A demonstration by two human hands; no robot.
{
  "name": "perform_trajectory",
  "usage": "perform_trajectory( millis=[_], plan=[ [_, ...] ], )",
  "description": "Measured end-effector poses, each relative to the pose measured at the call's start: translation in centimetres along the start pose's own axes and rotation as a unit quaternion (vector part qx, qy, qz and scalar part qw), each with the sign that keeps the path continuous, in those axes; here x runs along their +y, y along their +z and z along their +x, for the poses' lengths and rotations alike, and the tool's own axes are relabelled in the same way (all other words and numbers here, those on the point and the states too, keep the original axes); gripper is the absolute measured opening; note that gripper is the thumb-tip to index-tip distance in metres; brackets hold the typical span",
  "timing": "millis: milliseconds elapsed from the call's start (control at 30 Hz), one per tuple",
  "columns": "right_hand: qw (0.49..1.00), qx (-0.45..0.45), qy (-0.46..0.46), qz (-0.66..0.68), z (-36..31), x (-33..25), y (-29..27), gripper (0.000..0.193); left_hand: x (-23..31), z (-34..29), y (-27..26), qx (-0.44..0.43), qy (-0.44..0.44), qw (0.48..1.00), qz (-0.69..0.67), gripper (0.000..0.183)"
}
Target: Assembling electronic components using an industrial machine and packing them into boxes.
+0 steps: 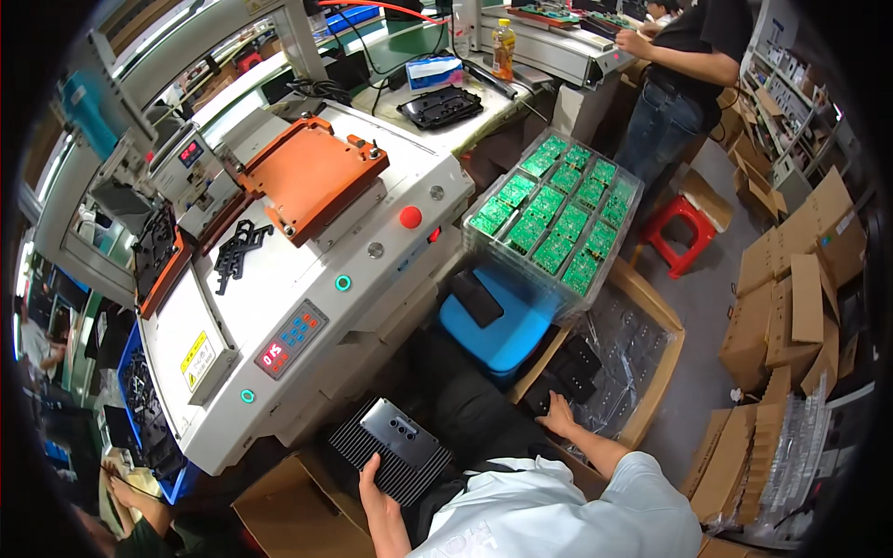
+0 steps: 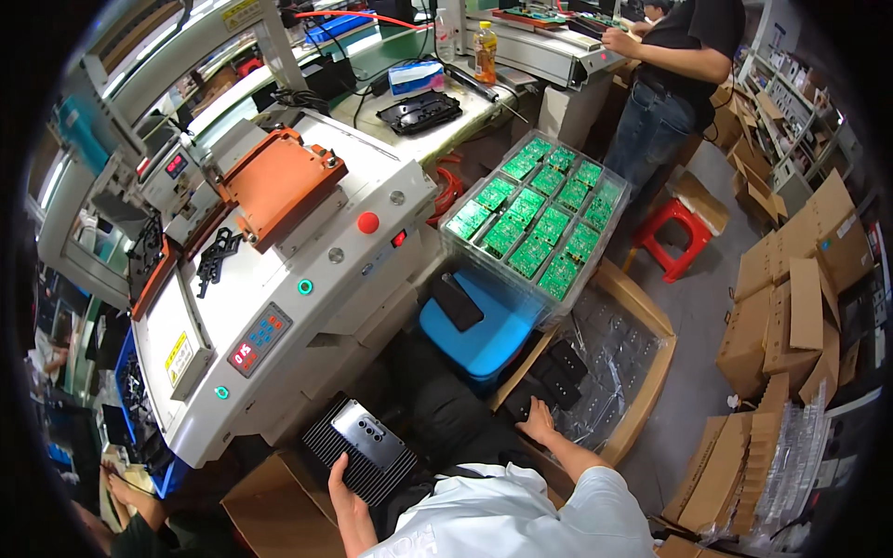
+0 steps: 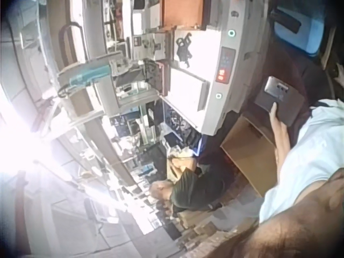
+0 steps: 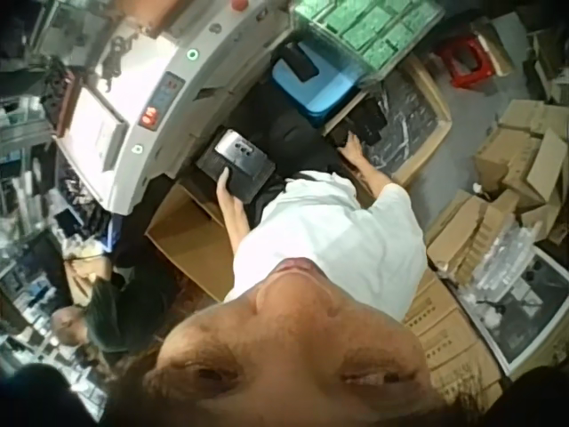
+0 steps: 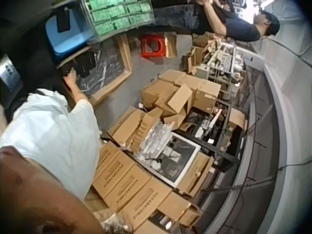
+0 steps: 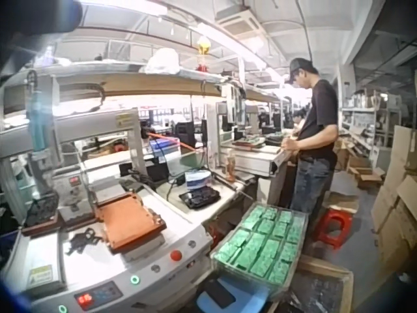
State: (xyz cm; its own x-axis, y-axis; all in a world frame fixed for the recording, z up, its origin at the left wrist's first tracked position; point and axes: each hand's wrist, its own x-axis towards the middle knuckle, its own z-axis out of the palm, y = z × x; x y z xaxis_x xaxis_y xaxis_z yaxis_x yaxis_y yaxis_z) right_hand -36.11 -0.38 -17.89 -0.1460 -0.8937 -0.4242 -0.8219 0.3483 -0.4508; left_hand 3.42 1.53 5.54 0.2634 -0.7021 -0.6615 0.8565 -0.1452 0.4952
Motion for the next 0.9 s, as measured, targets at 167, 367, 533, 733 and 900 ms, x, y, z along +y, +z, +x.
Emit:
perform_trajectory(
  millis=[167,367,533,733,900],
  plan=[
    [0.981,0.135,-0.009,0.136,1.0,-3.5,-3.5,0.092,0.5,-0.2,1.2,-0.005,0.03,0.998,0.054,0.031],
    [0.895,0.028,-0.442,0.062,-3.8,-25.1,-21.4,0.078,4.2,-1.5,5.1,-0.024,0.009,0.994,0.111,0.035],
    [0.602,-0.084,-0.774,-0.18,-6.4,-36.6,-23.0,0.064,6.4,-1.8,5.8,-0.155,-0.057,0.97,0.177,0.036],
    [0.494,-0.197,-0.818,-0.218,-7.0,-40.3,-22.0,0.069,7.9,-3.5,5.6,-0.167,-0.014,0.962,0.215,0.039],
    [0.451,-0.229,-0.831,-0.231,-7.9,-41.5,-21.7,0.068,8.8,-4.0,4.4,-0.181,-0.024,0.957,0.226,0.037]
  ],
)
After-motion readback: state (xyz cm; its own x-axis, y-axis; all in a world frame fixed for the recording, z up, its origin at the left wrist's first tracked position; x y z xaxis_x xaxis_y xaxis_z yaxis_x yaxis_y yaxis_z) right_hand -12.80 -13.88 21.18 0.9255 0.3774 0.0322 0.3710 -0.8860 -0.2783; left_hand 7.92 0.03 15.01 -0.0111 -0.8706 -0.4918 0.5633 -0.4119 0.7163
